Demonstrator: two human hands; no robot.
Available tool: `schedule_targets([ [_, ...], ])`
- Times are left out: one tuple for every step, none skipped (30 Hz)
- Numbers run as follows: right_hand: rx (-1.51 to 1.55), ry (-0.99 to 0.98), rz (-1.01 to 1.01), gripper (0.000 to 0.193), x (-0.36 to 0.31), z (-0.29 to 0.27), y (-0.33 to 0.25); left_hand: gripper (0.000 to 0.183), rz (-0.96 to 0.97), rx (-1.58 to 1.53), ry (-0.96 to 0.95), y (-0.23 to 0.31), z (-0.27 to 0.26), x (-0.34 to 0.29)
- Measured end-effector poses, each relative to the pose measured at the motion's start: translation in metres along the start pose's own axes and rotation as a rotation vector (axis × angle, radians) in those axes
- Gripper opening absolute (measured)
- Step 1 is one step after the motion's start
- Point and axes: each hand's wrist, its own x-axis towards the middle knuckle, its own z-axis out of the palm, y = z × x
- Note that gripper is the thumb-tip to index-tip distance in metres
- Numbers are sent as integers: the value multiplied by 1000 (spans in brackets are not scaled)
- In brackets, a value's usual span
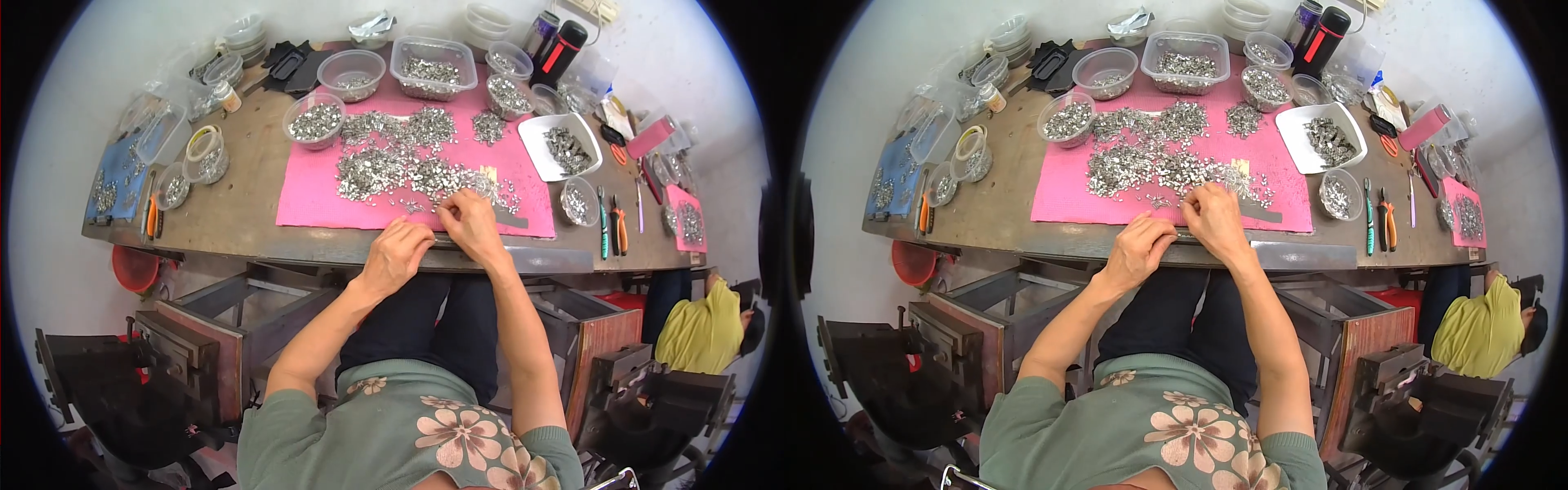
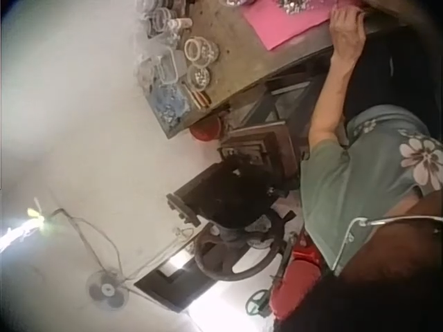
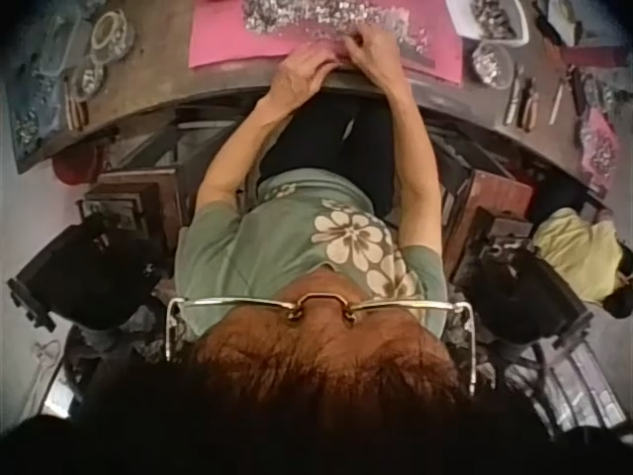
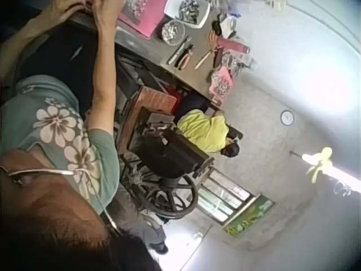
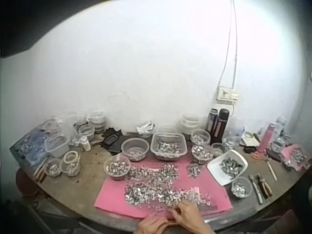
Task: The person arranges small metal pieces into a metal fixture by hand, inserts the fixture into a manual press machine, turns the wheel to press it, and resumes arranging metal pieces into the fixture.
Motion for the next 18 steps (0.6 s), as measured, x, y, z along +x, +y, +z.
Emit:
schedule_targets([
  [-1, -1, 1, 10, -3, -4, 4, 11, -1, -1, 0, 1, -1, 0],
  [-60, -36, 26, 10, -6, -9, 8, 11, 4, 44, -11, 4, -2, 1],
  [-119, -70, 50, 11, -9, -11, 10, 10, 8, 91, -21, 5, -3, 2],
  [-92, -73, 86, 8, -11, -12, 11, 10, 8, 90, -22, 5, -3, 0],
  [-92, -73, 85, 8, -13, -13, 10, 11, 45, 130, 20, 3, -3, -2],
  [-36, -56, 69, 7, -15, -14, 9, 11, 82, 170, 62, 2, -4, -3],
  [21, -38, 52, 6, -16, -13, 9, 11, 82, 172, 62, 1, -5, -3],
  [24, -37, 53, 6, -16, -14, 10, 11, 98, 191, 61, 3, -9, -2],
  [-59, -57, -10, 7, -17, -16, 14, 11, 114, 210, 60, 3, -11, -1],
  [-143, -75, -73, 8, -18, -17, 16, 10, 51, 161, 63, -4, -15, 1],
  [-140, -75, -74, 8, -16, -17, 16, 10, -13, 115, 68, -13, -22, 5],
  [-165, -96, -87, 9, -15, -19, 15, 8, -17, 188, 103, -20, -28, 11],
  [-192, -117, -100, 10, -14, -21, 13, 7, -34, 262, 106, -29, -33, 18],
  [-193, -117, -97, 10, -14, -22, 11, 6, -50, 334, 110, -37, -36, 25],
  [-206, -136, -96, 9, -13, -23, 8, 6, -38, 360, 58, -46, -39, 29],
  [-219, -154, -93, 8, -12, -24, 7, 6, -37, 359, 58, -51, -41, 30],
  [-221, -152, -88, 8, -13, -24, 8, 7, -18, 400, -21, -54, -42, 32],
  [-233, -148, -91, 7, -14, -25, 10, 8, 2, 440, -99, -56, -43, 32],
])
